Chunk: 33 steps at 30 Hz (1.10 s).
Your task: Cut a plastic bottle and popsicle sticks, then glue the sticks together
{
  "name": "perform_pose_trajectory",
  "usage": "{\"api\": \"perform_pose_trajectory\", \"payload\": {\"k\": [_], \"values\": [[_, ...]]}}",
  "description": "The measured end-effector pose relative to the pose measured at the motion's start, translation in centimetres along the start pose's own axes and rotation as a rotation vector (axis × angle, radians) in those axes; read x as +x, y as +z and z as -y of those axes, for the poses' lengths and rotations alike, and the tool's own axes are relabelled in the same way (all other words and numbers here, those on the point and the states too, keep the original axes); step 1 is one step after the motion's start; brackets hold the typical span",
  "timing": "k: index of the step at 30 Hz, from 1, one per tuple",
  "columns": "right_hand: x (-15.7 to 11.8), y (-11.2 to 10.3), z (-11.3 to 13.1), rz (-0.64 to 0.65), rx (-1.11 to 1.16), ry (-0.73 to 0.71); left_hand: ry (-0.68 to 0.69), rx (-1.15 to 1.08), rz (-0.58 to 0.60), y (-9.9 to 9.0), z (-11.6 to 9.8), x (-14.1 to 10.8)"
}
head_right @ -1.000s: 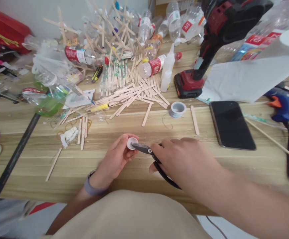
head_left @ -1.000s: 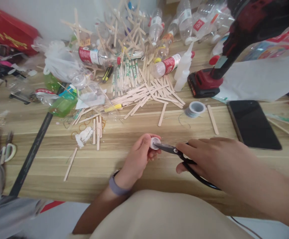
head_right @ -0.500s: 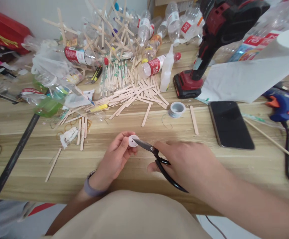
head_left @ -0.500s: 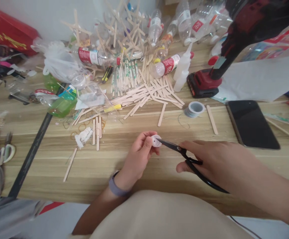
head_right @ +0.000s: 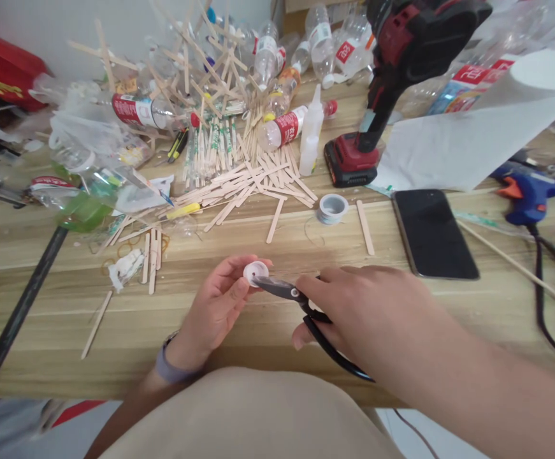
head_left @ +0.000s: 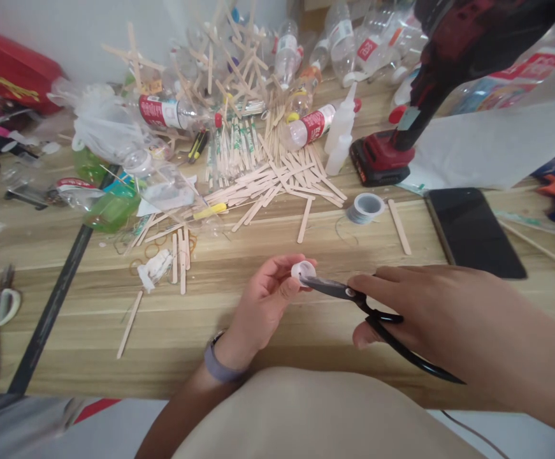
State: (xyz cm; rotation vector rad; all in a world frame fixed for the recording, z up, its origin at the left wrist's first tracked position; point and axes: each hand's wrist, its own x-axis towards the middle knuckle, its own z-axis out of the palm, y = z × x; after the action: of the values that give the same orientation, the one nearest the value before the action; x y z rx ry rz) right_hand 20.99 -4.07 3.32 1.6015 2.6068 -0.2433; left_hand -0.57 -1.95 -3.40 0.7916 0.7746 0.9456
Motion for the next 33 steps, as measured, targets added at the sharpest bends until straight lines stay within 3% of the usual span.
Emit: {"api": "perform_pose_trajectory", "payload": {"k": [11,24,33], "values": [[-0.1,-0.3,-0.2,-0.090,-0.024,-0.033,0.003,0.026,0.011,0.0,0.0,-0.2],[0.5,-1.6,0.0,0.132,0.050,0.055,0.011,0.009,0.055,-0.3,0.2,-0.2],[-0.1,-0.2,-0.1,0.040,-0.007,0.001,0.010,0.018,0.056,-0.5,0.3,-0.2]]}}
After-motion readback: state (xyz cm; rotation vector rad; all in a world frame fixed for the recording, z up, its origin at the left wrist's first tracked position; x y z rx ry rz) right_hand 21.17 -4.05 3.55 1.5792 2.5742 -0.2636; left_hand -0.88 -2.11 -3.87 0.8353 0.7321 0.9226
